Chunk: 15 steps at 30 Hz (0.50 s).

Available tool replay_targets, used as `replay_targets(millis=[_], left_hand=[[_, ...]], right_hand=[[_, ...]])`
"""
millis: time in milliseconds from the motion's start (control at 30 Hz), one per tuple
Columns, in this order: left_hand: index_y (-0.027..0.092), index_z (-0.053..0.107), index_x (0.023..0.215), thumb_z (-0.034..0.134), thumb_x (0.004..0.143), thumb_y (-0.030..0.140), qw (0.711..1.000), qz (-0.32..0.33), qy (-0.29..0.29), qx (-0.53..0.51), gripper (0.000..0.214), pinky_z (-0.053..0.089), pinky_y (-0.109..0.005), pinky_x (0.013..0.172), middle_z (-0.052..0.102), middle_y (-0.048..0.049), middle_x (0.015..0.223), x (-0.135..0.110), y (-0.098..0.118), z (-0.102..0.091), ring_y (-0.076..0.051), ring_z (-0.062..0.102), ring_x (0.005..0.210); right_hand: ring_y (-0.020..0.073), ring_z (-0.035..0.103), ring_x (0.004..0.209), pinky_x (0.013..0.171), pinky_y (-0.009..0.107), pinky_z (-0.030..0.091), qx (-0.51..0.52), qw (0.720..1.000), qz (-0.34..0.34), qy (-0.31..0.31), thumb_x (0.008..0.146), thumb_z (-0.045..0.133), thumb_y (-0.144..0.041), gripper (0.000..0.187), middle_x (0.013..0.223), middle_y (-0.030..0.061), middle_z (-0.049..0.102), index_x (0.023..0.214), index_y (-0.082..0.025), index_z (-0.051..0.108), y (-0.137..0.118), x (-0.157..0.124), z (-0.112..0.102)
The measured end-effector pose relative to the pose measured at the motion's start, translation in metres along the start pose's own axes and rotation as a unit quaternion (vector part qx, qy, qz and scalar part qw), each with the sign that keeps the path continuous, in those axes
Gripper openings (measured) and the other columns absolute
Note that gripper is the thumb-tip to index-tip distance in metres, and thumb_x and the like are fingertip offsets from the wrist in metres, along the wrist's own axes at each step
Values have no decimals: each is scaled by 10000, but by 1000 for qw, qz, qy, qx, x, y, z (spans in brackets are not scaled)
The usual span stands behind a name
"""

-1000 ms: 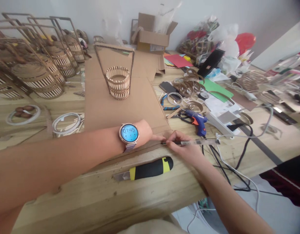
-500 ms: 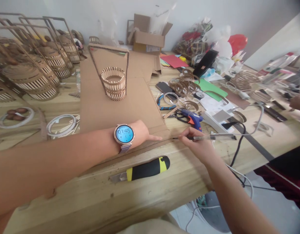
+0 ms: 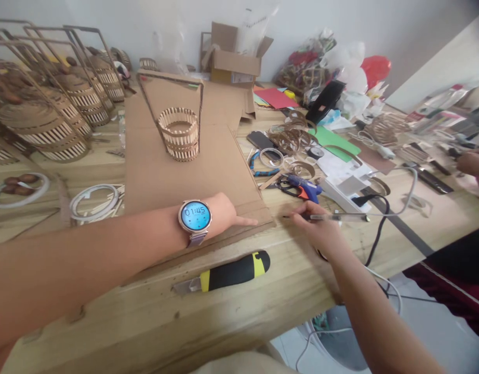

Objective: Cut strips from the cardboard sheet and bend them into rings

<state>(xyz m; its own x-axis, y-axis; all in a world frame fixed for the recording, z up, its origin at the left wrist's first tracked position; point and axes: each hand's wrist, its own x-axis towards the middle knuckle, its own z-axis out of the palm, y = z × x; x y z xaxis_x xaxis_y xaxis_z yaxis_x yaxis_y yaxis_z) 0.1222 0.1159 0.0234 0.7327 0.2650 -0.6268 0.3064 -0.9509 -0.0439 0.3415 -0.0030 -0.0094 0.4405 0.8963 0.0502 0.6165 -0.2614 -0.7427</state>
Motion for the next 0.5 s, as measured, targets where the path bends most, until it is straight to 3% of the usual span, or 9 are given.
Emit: replay_targets(millis=[100,300,500], left_hand=[[545,69,1517,952,327,-4,1000,-2,-22,13,1580,546,-310,692,773,50,769,-2,2,-4,-239,721,661],[544,27,1518,919,414,-40,999,-10,-33,17,1535,522,-253,689,756,91,720,-9,4,-9,-166,670,570],[540,240,1500,867,332,-118,999,-10,20,-22,1480,508,-263,644,739,70,636,-13,5,-10,-192,654,544]], right_hand=[[139,464,533,529,289,352,-4,1000,0,11,654,634,-465,241,559,-23,542,604,-246,546,1,-2,-5],[146,499,564,539,284,383,38,998,-22,-44,683,618,-456,240,591,-8,582,604,-239,551,-9,-9,11],[149,514,572,557,283,412,20,999,-37,-21,688,645,-398,191,598,-8,601,618,-242,559,-5,-3,5]])
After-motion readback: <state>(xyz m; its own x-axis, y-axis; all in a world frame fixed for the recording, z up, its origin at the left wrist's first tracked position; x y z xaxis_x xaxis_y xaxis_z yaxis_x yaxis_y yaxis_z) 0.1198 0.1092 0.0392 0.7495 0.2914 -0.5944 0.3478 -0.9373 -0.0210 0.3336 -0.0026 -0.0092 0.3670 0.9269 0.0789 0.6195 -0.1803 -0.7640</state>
